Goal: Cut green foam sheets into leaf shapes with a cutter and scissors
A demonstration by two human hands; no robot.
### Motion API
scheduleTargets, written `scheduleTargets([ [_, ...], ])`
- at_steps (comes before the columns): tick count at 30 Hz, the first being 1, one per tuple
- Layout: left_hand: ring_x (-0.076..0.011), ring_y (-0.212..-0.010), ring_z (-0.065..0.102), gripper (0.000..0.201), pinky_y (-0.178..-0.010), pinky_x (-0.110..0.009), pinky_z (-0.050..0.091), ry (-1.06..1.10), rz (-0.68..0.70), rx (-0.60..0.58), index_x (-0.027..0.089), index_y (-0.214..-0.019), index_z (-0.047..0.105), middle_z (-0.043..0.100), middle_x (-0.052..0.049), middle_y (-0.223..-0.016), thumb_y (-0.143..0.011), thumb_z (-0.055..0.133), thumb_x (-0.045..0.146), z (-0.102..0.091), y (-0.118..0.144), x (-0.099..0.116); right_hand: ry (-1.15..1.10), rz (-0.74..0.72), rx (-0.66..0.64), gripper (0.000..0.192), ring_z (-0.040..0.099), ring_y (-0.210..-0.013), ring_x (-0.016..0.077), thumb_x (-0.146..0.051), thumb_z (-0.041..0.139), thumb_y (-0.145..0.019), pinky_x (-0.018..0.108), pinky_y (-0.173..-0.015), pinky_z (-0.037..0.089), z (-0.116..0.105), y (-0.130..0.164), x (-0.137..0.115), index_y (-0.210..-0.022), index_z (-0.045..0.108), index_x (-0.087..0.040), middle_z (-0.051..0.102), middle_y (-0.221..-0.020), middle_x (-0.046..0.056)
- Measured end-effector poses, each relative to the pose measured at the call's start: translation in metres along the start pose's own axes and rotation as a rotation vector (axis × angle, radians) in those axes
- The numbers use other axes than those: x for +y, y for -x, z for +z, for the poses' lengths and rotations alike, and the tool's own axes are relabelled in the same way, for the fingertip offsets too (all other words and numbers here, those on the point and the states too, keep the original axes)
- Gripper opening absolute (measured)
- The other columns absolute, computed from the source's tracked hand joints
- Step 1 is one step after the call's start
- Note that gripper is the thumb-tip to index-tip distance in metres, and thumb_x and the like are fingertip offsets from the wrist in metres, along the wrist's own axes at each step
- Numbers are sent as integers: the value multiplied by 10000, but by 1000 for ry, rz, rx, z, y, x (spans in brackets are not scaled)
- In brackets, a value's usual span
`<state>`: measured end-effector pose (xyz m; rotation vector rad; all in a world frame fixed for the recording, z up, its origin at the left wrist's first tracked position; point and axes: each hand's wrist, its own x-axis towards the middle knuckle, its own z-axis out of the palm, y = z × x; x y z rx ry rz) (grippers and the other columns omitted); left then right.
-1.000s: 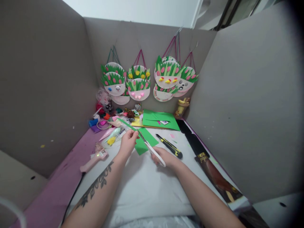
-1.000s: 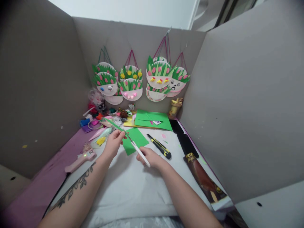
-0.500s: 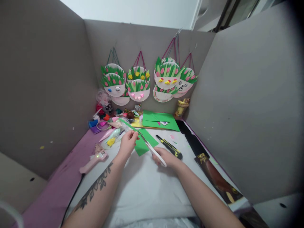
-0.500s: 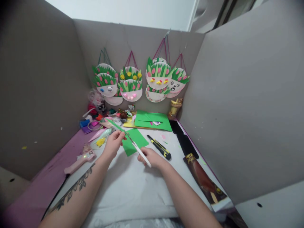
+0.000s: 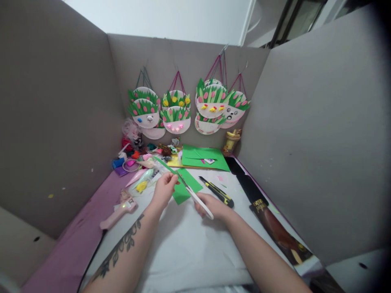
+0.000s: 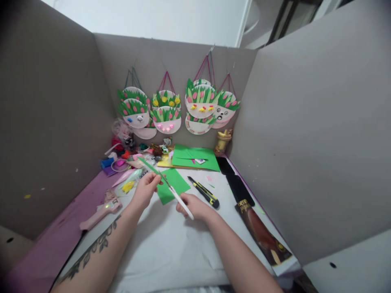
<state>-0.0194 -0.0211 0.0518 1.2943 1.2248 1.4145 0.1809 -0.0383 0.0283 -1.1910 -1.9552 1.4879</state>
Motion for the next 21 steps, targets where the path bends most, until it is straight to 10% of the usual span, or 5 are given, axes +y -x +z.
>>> scheduleTargets([
  [21,-91,-486,443,265,-456,-197,332,-42,-6,-70,183,-658,526,579,18,-595,-723,601,428,1,0,-4,10,5,-20,92,484,-538,88,-167,521,-611,189,-484,360,-11,4,2,-699,496,-176,550,-624,-34],
])
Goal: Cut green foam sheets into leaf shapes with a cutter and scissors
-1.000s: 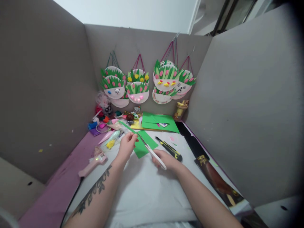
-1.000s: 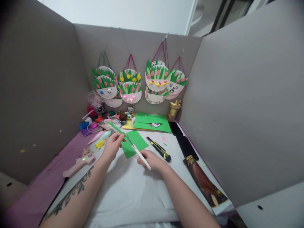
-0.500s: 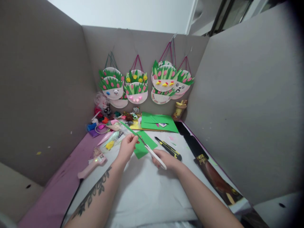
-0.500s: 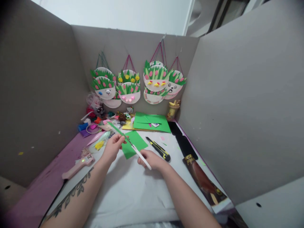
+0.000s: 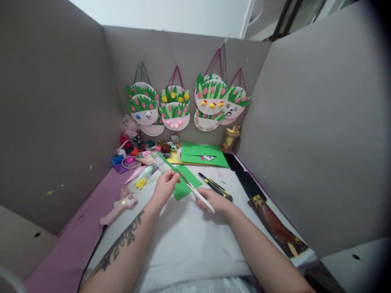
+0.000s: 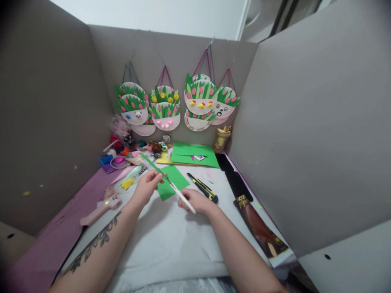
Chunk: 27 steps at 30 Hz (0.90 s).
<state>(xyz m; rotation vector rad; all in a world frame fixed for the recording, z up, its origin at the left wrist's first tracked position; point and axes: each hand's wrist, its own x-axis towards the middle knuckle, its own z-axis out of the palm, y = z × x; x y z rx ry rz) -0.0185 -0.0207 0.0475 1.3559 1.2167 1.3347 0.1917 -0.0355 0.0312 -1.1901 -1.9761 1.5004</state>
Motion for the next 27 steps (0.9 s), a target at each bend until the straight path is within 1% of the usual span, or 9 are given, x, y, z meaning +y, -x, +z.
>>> scheduleTargets([
  [3,-99,-503,462,267,-461,-199,341,-7,-2,-10,184,-658,530,583,13,-597,-723,599,434,0,1,1,-14,-12,-9,110,481,-540,86,-160,517,-603,186,-480,358,0,-1,1,-711,505,-174,550,-624,-36],
  [7,-93,-479,447,278,-450,-200,332,-3,-5,-18,184,-636,523,576,17,-581,-710,606,439,0,1,2,-40,-20,-16,124,471,-525,83,-154,513,-603,187,-470,355,-2,-3,8,-726,513,-172,546,-616,-42],
  [12,-103,-493,474,295,-442,-199,349,-16,-29,-34,181,-648,526,578,7,-579,-703,611,458,0,1,2,6,3,-3,94,472,-508,80,-168,538,-619,186,-462,353,-6,-3,12,-710,515,-172,544,-606,-42],
  [17,-100,-492,478,321,-448,-193,354,-6,-40,26,180,-665,533,583,8,-583,-702,615,488,-3,-1,4,41,6,16,78,470,-508,76,-185,555,-639,182,-461,348,-7,0,10,-705,516,-171,541,-604,-40],
  [20,-91,-473,462,323,-448,-193,343,16,-32,40,179,-665,543,583,14,-578,-693,630,489,-5,-2,4,34,0,1,80,476,-514,76,-186,551,-645,178,-463,347,-7,0,10,-718,520,-172,548,-616,-39],
  [27,-82,-433,428,302,-432,-200,312,20,-13,2,181,-626,537,588,15,-560,-696,630,459,-4,-2,1,10,-18,-45,107,474,-528,82,-164,546,-616,184,-483,361,-9,-3,14,-717,511,-174,545,-616,-39],
])
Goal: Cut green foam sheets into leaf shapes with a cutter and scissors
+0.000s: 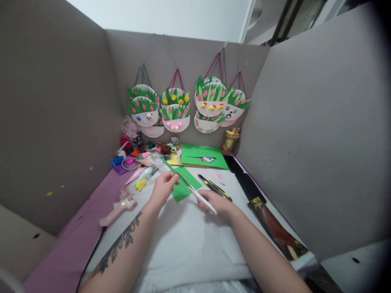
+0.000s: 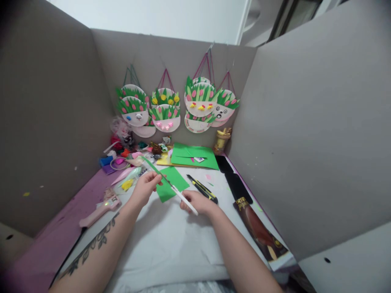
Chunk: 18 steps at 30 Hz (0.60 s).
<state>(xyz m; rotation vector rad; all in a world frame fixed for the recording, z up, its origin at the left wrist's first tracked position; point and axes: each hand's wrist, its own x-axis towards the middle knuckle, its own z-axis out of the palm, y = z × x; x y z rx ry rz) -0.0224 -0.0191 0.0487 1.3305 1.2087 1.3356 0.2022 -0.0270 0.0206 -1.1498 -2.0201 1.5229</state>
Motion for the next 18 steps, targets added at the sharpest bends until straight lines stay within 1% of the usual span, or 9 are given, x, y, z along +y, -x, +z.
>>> scheduleTargets([
  [5,-86,-449,427,294,-437,-200,313,4,-6,-9,181,-632,538,580,16,-559,-700,629,452,1,0,1,9,3,-3,115,473,-527,87,-178,548,-625,193,-491,370,0,0,1,-733,510,-178,537,-615,-43],
  [11,-89,-470,428,290,-446,-201,312,-10,-2,-17,179,-634,539,575,14,-566,-714,622,445,1,3,1,2,9,-5,99,464,-530,85,-160,529,-609,189,-483,354,0,2,-4,-700,495,-177,532,-612,-41],
  [15,-86,-458,416,294,-446,-205,292,-14,7,-31,178,-633,533,574,17,-564,-718,611,448,1,3,0,-12,24,-14,140,484,-550,94,-163,549,-585,192,-490,370,-1,-1,0,-718,508,-175,546,-625,-37],
  [18,-82,-454,402,296,-449,-207,277,-27,8,-46,176,-617,526,568,18,-559,-716,606,443,3,3,0,-12,7,-6,142,485,-547,93,-173,566,-596,189,-487,369,-1,-4,4,-728,512,-176,545,-624,-37],
])
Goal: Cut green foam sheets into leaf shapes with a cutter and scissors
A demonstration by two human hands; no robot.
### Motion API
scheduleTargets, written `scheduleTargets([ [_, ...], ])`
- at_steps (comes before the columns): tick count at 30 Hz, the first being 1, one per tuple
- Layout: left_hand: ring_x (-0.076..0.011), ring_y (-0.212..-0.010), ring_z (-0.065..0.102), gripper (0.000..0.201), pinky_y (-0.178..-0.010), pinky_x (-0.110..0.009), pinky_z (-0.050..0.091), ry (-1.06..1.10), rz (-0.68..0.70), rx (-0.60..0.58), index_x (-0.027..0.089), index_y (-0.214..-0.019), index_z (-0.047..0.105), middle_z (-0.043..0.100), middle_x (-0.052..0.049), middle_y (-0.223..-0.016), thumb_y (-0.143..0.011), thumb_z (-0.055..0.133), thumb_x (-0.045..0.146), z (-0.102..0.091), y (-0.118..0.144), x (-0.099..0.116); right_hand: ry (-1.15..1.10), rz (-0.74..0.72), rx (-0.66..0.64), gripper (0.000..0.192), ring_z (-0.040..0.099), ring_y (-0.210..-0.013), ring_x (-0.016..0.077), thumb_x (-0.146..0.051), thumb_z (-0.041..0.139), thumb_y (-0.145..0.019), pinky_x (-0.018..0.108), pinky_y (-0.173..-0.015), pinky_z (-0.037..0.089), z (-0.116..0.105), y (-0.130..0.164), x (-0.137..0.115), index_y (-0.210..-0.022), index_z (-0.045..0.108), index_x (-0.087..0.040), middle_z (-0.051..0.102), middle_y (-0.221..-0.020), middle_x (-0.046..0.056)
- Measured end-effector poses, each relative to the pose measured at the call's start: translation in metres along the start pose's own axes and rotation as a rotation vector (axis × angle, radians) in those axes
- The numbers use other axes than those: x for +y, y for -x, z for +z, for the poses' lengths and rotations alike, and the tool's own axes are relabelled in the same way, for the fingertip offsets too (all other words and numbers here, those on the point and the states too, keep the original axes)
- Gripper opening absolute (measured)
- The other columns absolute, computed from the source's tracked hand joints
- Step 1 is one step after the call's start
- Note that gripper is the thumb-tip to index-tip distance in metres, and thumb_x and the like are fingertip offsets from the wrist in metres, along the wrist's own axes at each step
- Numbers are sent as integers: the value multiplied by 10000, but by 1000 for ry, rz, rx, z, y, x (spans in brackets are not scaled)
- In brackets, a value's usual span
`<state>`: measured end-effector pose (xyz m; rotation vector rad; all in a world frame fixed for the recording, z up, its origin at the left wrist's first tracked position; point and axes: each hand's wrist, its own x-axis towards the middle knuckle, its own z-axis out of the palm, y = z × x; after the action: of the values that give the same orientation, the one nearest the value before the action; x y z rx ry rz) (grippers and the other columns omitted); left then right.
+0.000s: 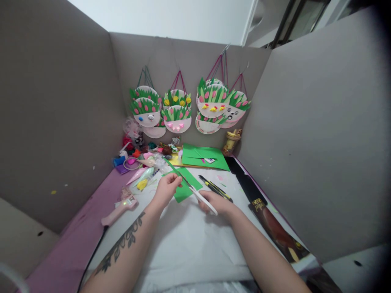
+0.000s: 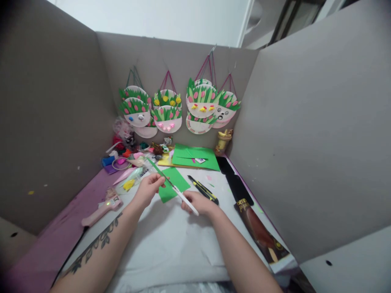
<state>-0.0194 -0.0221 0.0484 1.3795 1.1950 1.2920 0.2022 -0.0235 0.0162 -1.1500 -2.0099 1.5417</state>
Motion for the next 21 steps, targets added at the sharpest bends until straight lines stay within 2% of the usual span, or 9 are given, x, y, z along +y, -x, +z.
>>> scheduleTargets([
  [11,-91,-461,424,311,-434,-209,305,-25,-52,-21,173,-639,526,571,9,-553,-689,607,469,1,1,4,-2,8,10,102,468,-499,83,-193,563,-645,192,-461,350,-1,2,0,-737,522,-178,534,-616,-40],
  [17,-92,-469,436,308,-432,-201,318,-16,-34,63,173,-678,542,562,15,-554,-697,598,475,-5,-2,7,0,-12,29,113,406,-472,71,-183,571,-631,190,-438,310,-1,3,1,-712,492,-182,489,-581,-58],
  [21,-76,-444,393,287,-428,-196,284,8,-27,76,175,-666,535,554,26,-545,-700,604,451,-7,-2,5,-2,-10,14,100,421,-483,75,-175,560,-624,193,-450,320,0,5,-3,-702,497,-181,500,-591,-53],
])
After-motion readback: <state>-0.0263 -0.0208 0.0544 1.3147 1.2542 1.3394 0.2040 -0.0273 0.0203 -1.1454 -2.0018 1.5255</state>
